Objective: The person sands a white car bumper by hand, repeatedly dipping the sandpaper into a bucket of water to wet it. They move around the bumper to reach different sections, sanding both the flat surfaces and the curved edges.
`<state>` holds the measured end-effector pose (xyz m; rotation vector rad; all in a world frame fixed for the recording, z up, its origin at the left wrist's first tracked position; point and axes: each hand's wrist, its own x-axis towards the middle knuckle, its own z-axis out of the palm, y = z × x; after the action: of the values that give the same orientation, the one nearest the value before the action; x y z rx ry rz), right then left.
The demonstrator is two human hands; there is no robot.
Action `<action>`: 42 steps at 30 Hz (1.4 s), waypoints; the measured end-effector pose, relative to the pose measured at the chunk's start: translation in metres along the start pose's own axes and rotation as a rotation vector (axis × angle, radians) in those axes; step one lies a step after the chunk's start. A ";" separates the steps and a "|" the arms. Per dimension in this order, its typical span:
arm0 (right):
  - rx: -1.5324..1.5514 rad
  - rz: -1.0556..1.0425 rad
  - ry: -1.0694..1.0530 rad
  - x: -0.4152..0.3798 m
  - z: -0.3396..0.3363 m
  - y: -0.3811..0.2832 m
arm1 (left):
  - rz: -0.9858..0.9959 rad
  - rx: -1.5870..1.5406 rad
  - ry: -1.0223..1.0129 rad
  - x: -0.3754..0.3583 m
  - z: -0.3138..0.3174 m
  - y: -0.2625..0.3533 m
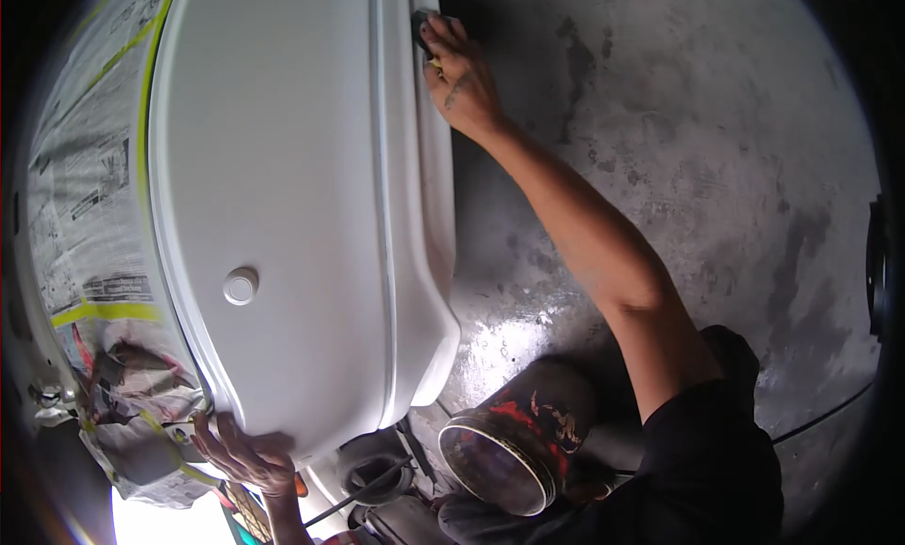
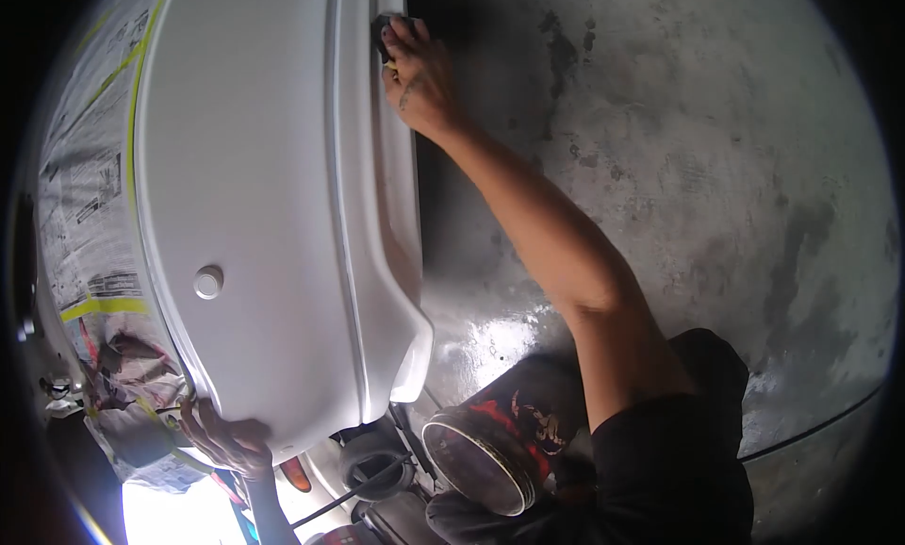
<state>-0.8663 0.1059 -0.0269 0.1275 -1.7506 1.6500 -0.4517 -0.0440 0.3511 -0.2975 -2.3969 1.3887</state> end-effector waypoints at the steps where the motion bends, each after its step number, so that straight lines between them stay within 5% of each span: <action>1: -0.008 0.024 0.010 -0.021 -0.003 -0.019 | 0.005 -0.010 -0.005 -0.002 -0.001 0.000; 6: 0.021 0.131 -0.255 -0.112 -0.051 -0.090 | -0.009 0.022 -0.031 -0.006 0.000 -0.004; 10: 0.047 0.038 -0.062 0.010 0.001 0.006 | 0.004 -0.058 -0.027 -0.004 0.000 -0.004; 11: 0.003 0.081 -0.150 0.044 0.005 0.020 | 0.010 -0.064 -0.046 -0.005 -0.004 -0.004; 15: -0.010 0.124 -0.098 -0.032 -0.012 -0.026 | -0.006 0.030 -0.011 -0.004 -0.002 -0.001; 17: 0.017 0.149 -0.276 -0.116 -0.040 -0.074 | -0.040 0.055 -0.047 -0.005 -0.002 -0.002; 20: 0.039 0.077 -0.256 -0.120 -0.043 -0.067 | -0.026 0.020 -0.039 -0.003 -0.003 -0.002; 24: -0.187 -0.034 -0.097 0.026 -0.005 0.016 | 0.027 -0.004 -0.022 -0.006 -0.002 -0.003; 26: -0.256 -0.020 -0.137 0.031 0.002 0.018 | -0.018 0.016 -0.012 -0.003 -0.001 -0.001; 30: 0.050 0.143 -0.248 -0.094 -0.029 -0.066 | -0.011 0.027 -0.003 -0.005 0.001 -0.006; 33: 0.057 0.099 -0.212 -0.082 -0.028 -0.055 | 0.001 0.001 -0.017 -0.004 -0.001 -0.006; 37: 0.060 0.048 -0.030 0.032 0.020 0.031 | 0.001 0.004 -0.016 -0.003 -0.002 0.000; 42: 0.377 0.351 0.006 -0.095 -0.018 -0.084 | -0.041 0.031 -0.008 -0.005 -0.002 -0.005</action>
<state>-0.7447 0.0702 -0.0105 -0.0136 -1.4987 2.2230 -0.4466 -0.0470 0.3554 -0.2343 -2.3719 1.4104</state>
